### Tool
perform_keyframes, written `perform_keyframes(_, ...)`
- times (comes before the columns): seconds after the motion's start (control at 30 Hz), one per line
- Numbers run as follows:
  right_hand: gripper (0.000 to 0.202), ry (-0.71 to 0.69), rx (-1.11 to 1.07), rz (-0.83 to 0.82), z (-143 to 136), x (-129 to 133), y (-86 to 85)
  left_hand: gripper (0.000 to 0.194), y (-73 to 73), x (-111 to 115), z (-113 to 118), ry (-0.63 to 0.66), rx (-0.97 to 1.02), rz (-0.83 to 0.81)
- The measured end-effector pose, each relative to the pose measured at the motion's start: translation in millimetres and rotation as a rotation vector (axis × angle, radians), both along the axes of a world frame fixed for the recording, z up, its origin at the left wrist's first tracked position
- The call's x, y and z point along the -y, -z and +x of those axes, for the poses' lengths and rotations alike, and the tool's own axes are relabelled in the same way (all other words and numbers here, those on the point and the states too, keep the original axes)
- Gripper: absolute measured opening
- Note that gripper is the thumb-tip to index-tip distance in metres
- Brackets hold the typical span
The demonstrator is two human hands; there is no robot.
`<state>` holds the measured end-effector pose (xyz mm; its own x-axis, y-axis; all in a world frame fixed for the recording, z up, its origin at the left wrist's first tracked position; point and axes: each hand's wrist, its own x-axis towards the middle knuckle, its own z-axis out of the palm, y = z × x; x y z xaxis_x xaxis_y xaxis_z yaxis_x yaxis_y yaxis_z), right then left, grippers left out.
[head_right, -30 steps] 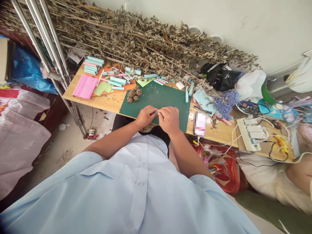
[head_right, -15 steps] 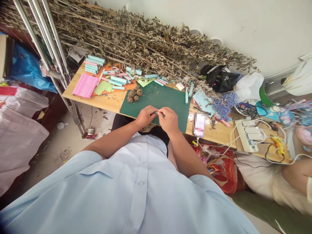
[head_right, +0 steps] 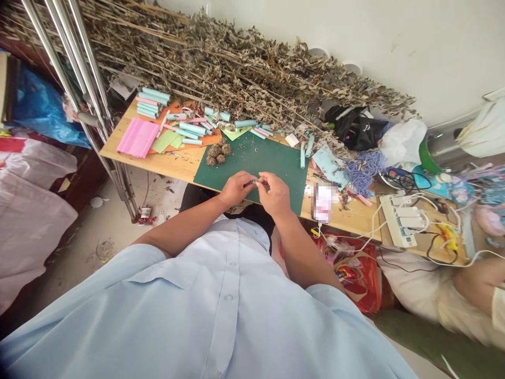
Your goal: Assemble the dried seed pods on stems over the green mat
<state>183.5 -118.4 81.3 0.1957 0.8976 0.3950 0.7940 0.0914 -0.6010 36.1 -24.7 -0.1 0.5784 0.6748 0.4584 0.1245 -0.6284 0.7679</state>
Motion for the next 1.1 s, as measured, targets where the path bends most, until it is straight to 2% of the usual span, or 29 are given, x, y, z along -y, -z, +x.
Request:
perform_keyframes(0.23, 0.027, 0.001, -0.063, -0.045, -0.9, 1.0, -1.3, 0.017, 1.7, 0.0, 0.4, -0.004, -0.008, 0.008)
perform_keyframes(0.57, 0.026, 0.078, -0.125, -0.168, 1.0, -9.9, -5.5, 0.021, 0.4, 0.2, -1.1, 0.009, -0.009, 0.021)
perform_keyframes(0.73, 0.006, 0.051, 0.083, -0.181, -1.7, -8.5, -14.5, 0.020, 0.5, 0.2, 0.3, 0.002, -0.024, -0.006)
perform_keyframes(0.9, 0.020, -0.094, 0.230, -0.209, -0.1, -4.8, -23.4, 0.018, -0.7, -0.1, 0.5, 0.014, -0.031, -0.019)
perform_keyframes(1.1, 0.026, -0.137, 0.305, -0.242, 2.2, -2.3, -25.4, 0.017, -3.2, 0.5, -0.2, 0.027, -0.031, -0.034)
